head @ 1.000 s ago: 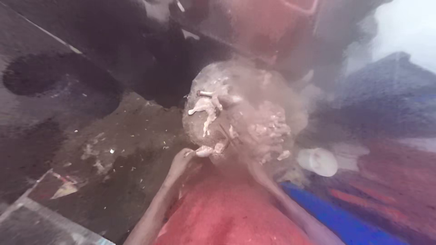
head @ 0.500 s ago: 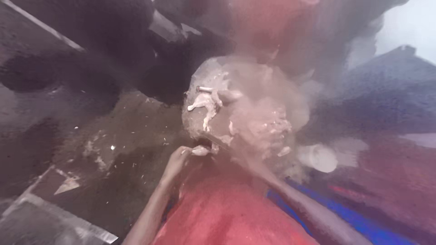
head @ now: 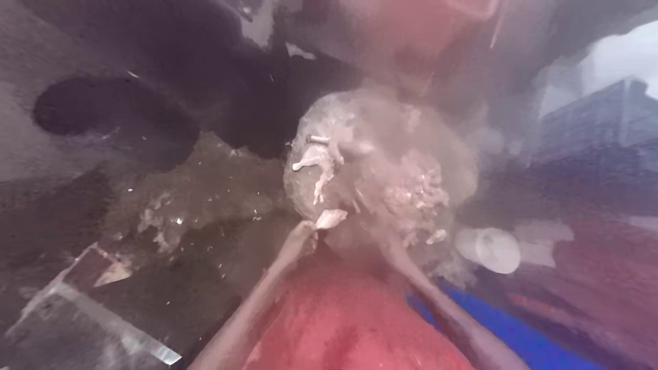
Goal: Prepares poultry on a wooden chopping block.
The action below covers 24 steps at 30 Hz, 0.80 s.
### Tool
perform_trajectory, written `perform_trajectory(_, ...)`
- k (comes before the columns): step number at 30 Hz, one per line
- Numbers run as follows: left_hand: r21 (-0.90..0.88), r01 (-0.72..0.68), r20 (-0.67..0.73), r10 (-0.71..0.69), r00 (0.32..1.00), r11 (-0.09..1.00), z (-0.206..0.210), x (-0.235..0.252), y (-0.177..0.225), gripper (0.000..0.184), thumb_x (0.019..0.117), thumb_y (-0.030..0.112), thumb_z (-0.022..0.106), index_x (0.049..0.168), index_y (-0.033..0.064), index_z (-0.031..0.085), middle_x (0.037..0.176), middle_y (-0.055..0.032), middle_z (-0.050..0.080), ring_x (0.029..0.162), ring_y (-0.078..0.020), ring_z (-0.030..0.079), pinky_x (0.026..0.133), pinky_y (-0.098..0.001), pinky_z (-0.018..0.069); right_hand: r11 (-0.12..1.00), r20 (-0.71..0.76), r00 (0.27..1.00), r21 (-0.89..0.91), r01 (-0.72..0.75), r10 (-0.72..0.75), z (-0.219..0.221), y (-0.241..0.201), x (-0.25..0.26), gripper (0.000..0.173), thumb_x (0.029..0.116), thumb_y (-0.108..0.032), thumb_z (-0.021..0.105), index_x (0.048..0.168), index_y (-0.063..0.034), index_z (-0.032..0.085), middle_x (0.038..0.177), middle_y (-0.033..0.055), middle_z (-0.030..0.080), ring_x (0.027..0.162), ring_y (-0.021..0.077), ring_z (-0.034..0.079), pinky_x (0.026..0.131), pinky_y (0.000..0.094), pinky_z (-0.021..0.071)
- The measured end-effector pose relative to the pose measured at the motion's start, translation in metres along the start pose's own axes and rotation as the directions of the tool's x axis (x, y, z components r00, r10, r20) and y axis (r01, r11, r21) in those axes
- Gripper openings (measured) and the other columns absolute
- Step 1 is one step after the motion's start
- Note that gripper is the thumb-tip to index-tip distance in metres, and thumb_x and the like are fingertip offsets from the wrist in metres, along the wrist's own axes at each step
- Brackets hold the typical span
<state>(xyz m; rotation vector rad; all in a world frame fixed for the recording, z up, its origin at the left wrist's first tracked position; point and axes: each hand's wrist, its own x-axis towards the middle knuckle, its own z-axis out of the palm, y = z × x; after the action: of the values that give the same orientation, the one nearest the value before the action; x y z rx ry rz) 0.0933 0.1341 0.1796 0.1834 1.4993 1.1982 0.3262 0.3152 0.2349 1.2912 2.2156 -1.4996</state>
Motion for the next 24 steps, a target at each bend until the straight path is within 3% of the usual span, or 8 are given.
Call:
perform_trajectory(2, 0.133, 0.056, 0.003, -0.057, 0.998, 0.990, 0.011, 0.016, -0.017, 0.029, 0.1091, 0.025, 0.050, 0.129, 0.0034, 0.052, 0.090, -0.0067, 0.067, 0.065, -0.0135, 0.063, 0.058, -0.0284, 0.0549, 0.974, -0.109, 0.978, 0.126, 0.190, -0.176, -0.004, -0.031, -0.009, 0.047, 0.1070, -0.036, 0.040, 0.133, -0.0005, 0.058, 0.095, 0.0088, 0.065, 0.081, 0.0146, 0.062, 0.077, 0.0356, 0.0555)
perform_trajectory(5, 0.181, 0.083, -0.036, -0.077, 0.996, 0.980, 0.023, 0.020, -0.028, 0.033, 0.1074, 0.028, 0.053, 0.127, 0.0018, 0.051, 0.086, -0.0082, 0.067, 0.063, -0.0150, 0.063, 0.058, -0.0305, 0.0551, 0.909, -0.197, 0.913, 0.151, 0.388, -0.357, 0.008, -0.055, -0.024, 0.059, 0.1004, -0.046, 0.052, 0.130, 0.0034, 0.063, 0.111, 0.0134, 0.071, 0.098, 0.0132, 0.067, 0.091, 0.0340, 0.0558)
perform_trajectory(7, 0.166, 0.081, -0.062, -0.071, 0.996, 0.983, 0.025, 0.021, -0.027, 0.033, 0.1067, 0.029, 0.054, 0.125, 0.0016, 0.054, 0.084, -0.0084, 0.066, 0.062, -0.0157, 0.062, 0.057, -0.0315, 0.0544, 0.969, -0.031, 0.970, 0.054, 0.242, -0.240, 0.021, -0.042, -0.020, 0.058, 0.1018, -0.047, 0.052, 0.137, -0.0018, 0.060, 0.127, 0.0179, 0.066, 0.113, 0.0230, 0.065, 0.102, 0.0427, 0.0520)
perform_trajectory(9, 0.141, 0.050, -0.059, -0.042, 0.997, 0.989, 0.023, 0.019, -0.025, 0.031, 0.1077, 0.028, 0.053, 0.124, 0.0024, 0.055, 0.080, -0.0064, 0.064, 0.059, -0.0141, 0.059, 0.055, -0.0299, 0.0531, 0.997, 0.145, 0.987, -0.027, 0.073, -0.068, 0.036, -0.011, -0.001, 0.052, 0.1087, -0.043, 0.043, 0.139, -0.0022, 0.057, 0.126, 0.0208, 0.065, 0.115, 0.0298, 0.065, 0.104, 0.0488, 0.0502)
perform_trajectory(12, 0.154, 0.012, -0.016, -0.009, 1.000, 0.988, 0.015, 0.015, -0.008, 0.026, 0.1090, 0.025, 0.048, 0.121, 0.0031, 0.056, 0.075, -0.0030, 0.059, 0.055, -0.0110, 0.054, 0.051, -0.0259, 0.0491, 0.998, 0.200, 0.979, -0.061, -0.025, 0.037, 0.037, 0.010, 0.012, 0.055, 0.1107, -0.045, 0.035, 0.137, -0.0028, 0.059, 0.125, 0.0214, 0.066, 0.118, 0.0323, 0.064, 0.106, 0.0519, 0.0475)
perform_trajectory(17, 0.398, 0.037, -0.075, -0.008, 0.997, 0.917, -0.010, 0.038, 0.005, 0.030, 0.1085, 0.026, 0.050, 0.127, 0.0042, 0.059, 0.086, -0.0065, 0.066, 0.063, -0.0136, 0.062, 0.061, -0.0312, 0.0564, 0.988, 0.077, 0.987, 0.072, 0.134, -0.140, 0.018, -0.043, -0.007, 0.050, 0.1061, -0.039, 0.043, 0.137, -0.0027, 0.057, 0.103, 0.0137, 0.067, 0.088, 0.0210, 0.066, 0.084, 0.0427, 0.0557)
perform_trajectory(20, 0.406, 0.030, -0.094, 0.009, 0.996, 0.914, -0.008, 0.044, 0.008, 0.029, 0.1062, 0.025, 0.054, 0.124, 0.0025, 0.059, 0.083, -0.0051, 0.066, 0.061, -0.0117, 0.063, 0.060, -0.0289, 0.0566, 0.903, -0.022, 0.908, 0.099, 0.418, -0.418, 0.019, -0.062, -0.013, 0.060, 0.1030, -0.052, 0.046, 0.128, -0.0008, 0.064, 0.113, 0.0121, 0.069, 0.103, 0.0144, 0.065, 0.096, 0.0357, 0.0533)
perform_trajectory(24, 0.453, 0.041, -0.096, 0.003, 0.995, 0.891, -0.007, 0.042, 0.006, 0.029, 0.1069, 0.025, 0.054, 0.124, 0.0028, 0.060, 0.091, -0.0072, 0.068, 0.071, -0.0140, 0.065, 0.070, -0.0332, 0.0572, 0.973, 0.251, 0.948, -0.074, 0.219, -0.195, 0.039, -0.018, 0.016, 0.054, 0.1071, -0.046, 0.046, 0.134, -0.0019, 0.060, 0.119, 0.0199, 0.068, 0.111, 0.0292, 0.066, 0.102, 0.0494, 0.0502)
